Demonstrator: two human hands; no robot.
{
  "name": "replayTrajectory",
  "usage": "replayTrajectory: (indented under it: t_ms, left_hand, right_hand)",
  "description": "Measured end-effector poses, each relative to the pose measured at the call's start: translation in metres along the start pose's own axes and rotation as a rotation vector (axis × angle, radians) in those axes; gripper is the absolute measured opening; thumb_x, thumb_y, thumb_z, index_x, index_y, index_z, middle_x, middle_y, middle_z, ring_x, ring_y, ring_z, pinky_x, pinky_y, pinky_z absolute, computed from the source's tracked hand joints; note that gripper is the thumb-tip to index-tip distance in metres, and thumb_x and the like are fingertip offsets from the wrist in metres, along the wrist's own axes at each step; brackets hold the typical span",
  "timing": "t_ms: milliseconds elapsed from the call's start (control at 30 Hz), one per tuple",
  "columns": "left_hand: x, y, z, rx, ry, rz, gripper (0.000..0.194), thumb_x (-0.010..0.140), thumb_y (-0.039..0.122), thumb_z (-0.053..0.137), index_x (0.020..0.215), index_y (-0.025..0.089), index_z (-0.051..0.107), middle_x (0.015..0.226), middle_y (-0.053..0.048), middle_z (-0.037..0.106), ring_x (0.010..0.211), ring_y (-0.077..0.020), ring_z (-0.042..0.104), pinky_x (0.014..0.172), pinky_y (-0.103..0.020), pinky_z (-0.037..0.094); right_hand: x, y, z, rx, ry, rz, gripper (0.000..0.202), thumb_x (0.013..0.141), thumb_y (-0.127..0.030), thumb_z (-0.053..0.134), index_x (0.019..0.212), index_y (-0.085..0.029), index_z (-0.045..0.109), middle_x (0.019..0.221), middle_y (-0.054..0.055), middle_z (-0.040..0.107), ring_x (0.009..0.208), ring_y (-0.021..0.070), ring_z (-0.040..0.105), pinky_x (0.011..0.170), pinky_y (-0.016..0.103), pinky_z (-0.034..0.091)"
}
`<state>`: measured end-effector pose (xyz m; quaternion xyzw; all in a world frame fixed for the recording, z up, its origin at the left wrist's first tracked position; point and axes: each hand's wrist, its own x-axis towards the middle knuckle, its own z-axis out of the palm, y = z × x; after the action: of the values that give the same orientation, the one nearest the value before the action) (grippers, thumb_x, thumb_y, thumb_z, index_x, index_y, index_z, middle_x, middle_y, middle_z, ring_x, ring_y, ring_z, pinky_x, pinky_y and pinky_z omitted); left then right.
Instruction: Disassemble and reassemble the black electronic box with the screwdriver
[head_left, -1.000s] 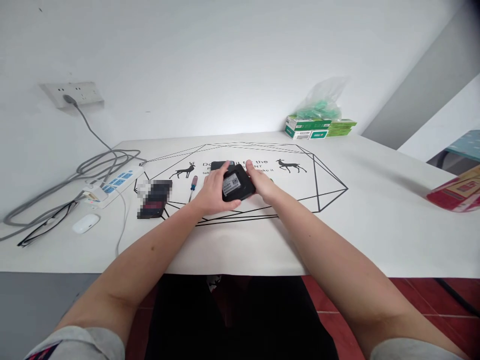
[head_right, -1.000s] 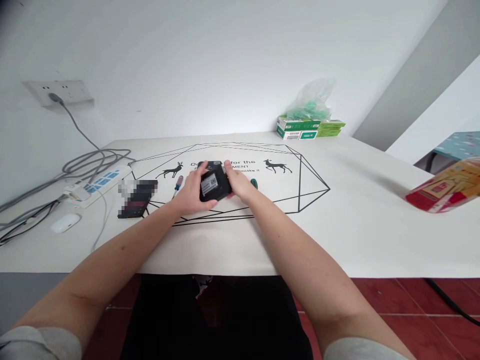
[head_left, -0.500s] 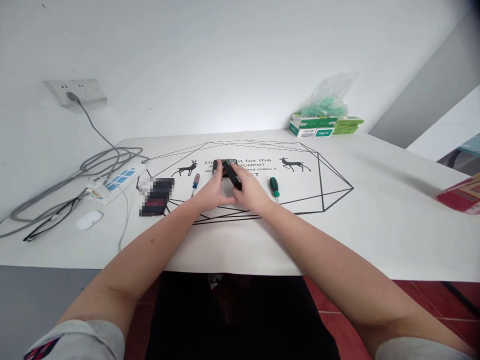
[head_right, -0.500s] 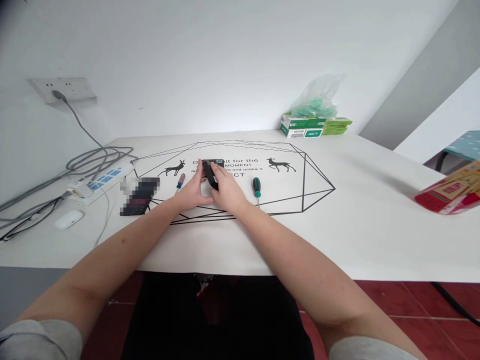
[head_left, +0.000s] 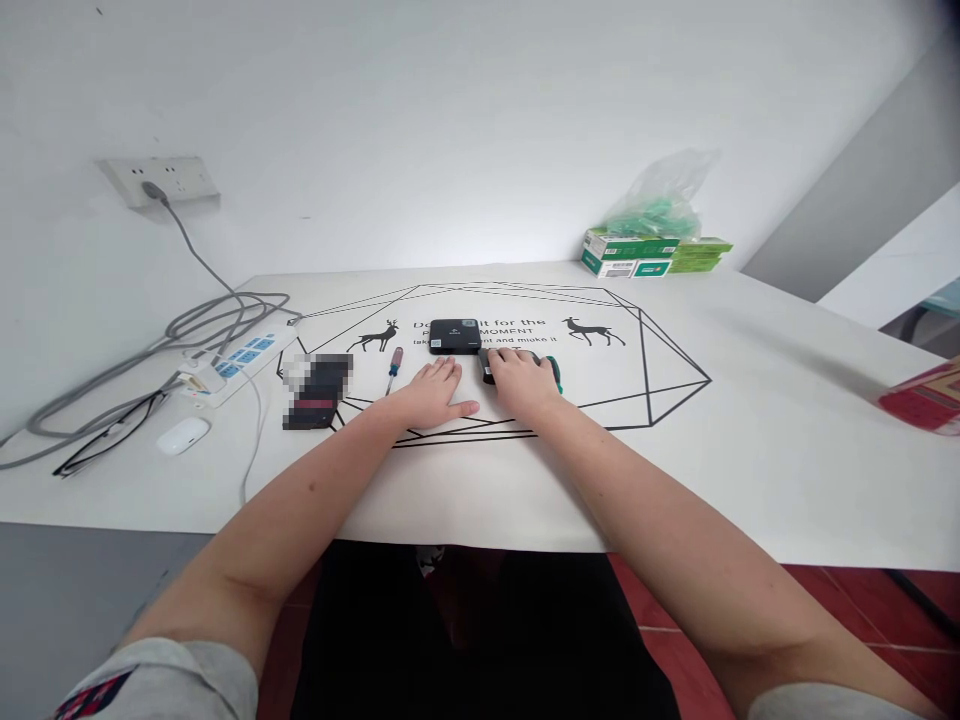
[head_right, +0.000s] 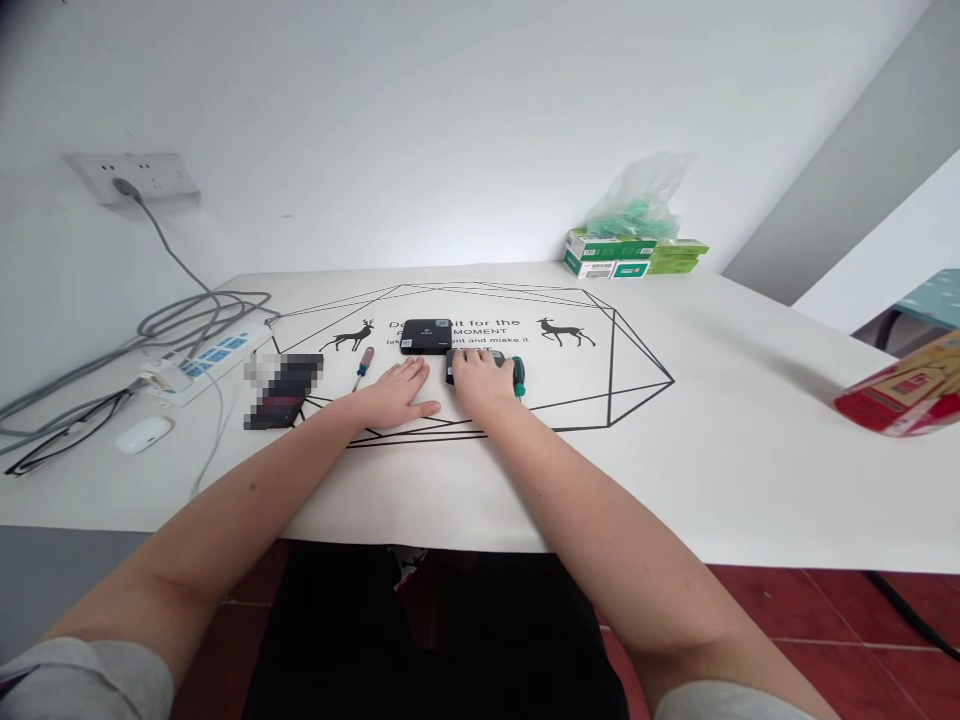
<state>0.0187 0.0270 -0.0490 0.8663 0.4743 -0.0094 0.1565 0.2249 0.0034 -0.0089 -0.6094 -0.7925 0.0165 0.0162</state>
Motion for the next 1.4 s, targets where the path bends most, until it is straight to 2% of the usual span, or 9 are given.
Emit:
replayTrajectory:
  t_ms: [100,267,467,733,867,1033,1167,1267,1400]
  left_hand:
    - [-0.001,0.0,0.0,0.015,-0.01,-0.003,0.106,0.105,0.081,0.032,0.18,0.009,0.014,0.188,-0.024,0.004,0.177,-0.0405,0.001,0.14,-0.061,0.009]
    - [-0.003,0.003,-0.003,0.022,-0.034,-0.03,0.107,0.106,0.078,0.033,0.178,0.001,0.015,0.188,-0.027,0.002,0.177,-0.0394,-0.001,0.141,-0.058,0.007]
    - [-0.001,-0.002,0.0,0.002,-0.015,0.0,0.104,0.105,0.081,0.032,0.181,0.012,0.013,0.189,-0.021,0.003,0.177,-0.0394,0.001,0.141,-0.061,0.009]
    - [-0.001,-0.004,0.0,0.015,-0.017,0.0,0.106,0.104,0.082,0.032,0.18,0.009,0.016,0.189,-0.022,0.003,0.177,-0.0392,0.001,0.141,-0.06,0.009]
    - [-0.003,0.0,-0.003,0.006,-0.017,-0.01,0.104,0.105,0.08,0.035,0.18,0.01,0.018,0.189,-0.022,0.005,0.177,-0.039,0.002,0.141,-0.058,0.009]
    - [-0.004,0.004,-0.007,0.043,-0.043,-0.025,0.104,0.106,0.076,0.035,0.178,0.003,0.018,0.188,-0.026,0.004,0.177,-0.0393,0.003,0.141,-0.056,0.009]
    - [-0.005,0.005,-0.009,0.042,-0.048,-0.032,0.103,0.106,0.074,0.037,0.178,0.004,0.019,0.188,-0.025,0.004,0.177,-0.0389,0.003,0.141,-0.056,0.01]
    - [-0.005,0.006,-0.01,0.044,-0.054,-0.036,0.102,0.106,0.075,0.035,0.179,0.005,0.019,0.189,-0.024,0.004,0.177,-0.0375,0.002,0.142,-0.055,0.009]
    - [-0.007,0.009,-0.01,0.045,-0.06,-0.072,0.102,0.108,0.077,0.03,0.181,0.008,0.016,0.189,-0.021,0.0,0.177,-0.0368,-0.002,0.142,-0.056,0.007]
  right_hand:
    - [0.002,0.008,0.0,-0.01,-0.035,-0.041,0.062,0.107,-0.02,0.045,0.169,-0.019,0.043,0.179,0.022,0.045,0.165,0.041,0.044,0.127,0.075,0.042]
    - [0.005,0.017,0.0,-0.012,-0.142,-0.073,0.072,0.109,-0.038,0.053,0.175,-0.016,0.032,0.187,0.022,0.028,0.174,0.0407,0.029,0.132,0.076,0.034]
    - [0.009,0.025,-0.002,-0.012,-0.245,-0.104,0.079,0.108,-0.034,0.053,0.179,-0.02,0.022,0.191,0.019,0.016,0.178,0.0384,0.017,0.136,0.075,0.029]
    - [0.009,0.036,-0.005,-0.02,-0.291,-0.162,0.088,0.102,-0.025,0.053,0.182,-0.02,0.017,0.191,0.016,0.012,0.179,0.0378,0.013,0.138,0.072,0.029]
    - [0.013,0.045,-0.005,0.02,-0.289,-0.188,0.094,0.097,-0.023,0.057,0.182,-0.023,0.018,0.191,0.012,0.014,0.178,0.0388,0.014,0.139,0.07,0.03]
    - [0.017,0.051,-0.003,0.026,-0.286,-0.213,0.088,0.1,-0.022,0.053,0.182,-0.02,0.02,0.191,0.014,0.011,0.179,0.036,0.01,0.14,0.068,0.027]
    - [0.022,0.052,0.001,0.034,-0.226,-0.152,0.081,0.103,-0.015,0.047,0.181,-0.019,0.024,0.191,0.015,0.014,0.179,0.0373,0.015,0.136,0.074,0.031]
    - [0.028,0.054,0.008,0.061,-0.187,-0.093,0.079,0.105,-0.012,0.045,0.18,-0.025,0.026,0.191,0.012,0.016,0.178,0.0378,0.018,0.132,0.079,0.036]
    - [0.036,0.053,0.019,0.074,-0.105,-0.039,0.075,0.106,-0.008,0.038,0.179,-0.025,0.03,0.19,0.011,0.022,0.177,0.0375,0.021,0.135,0.079,0.03]
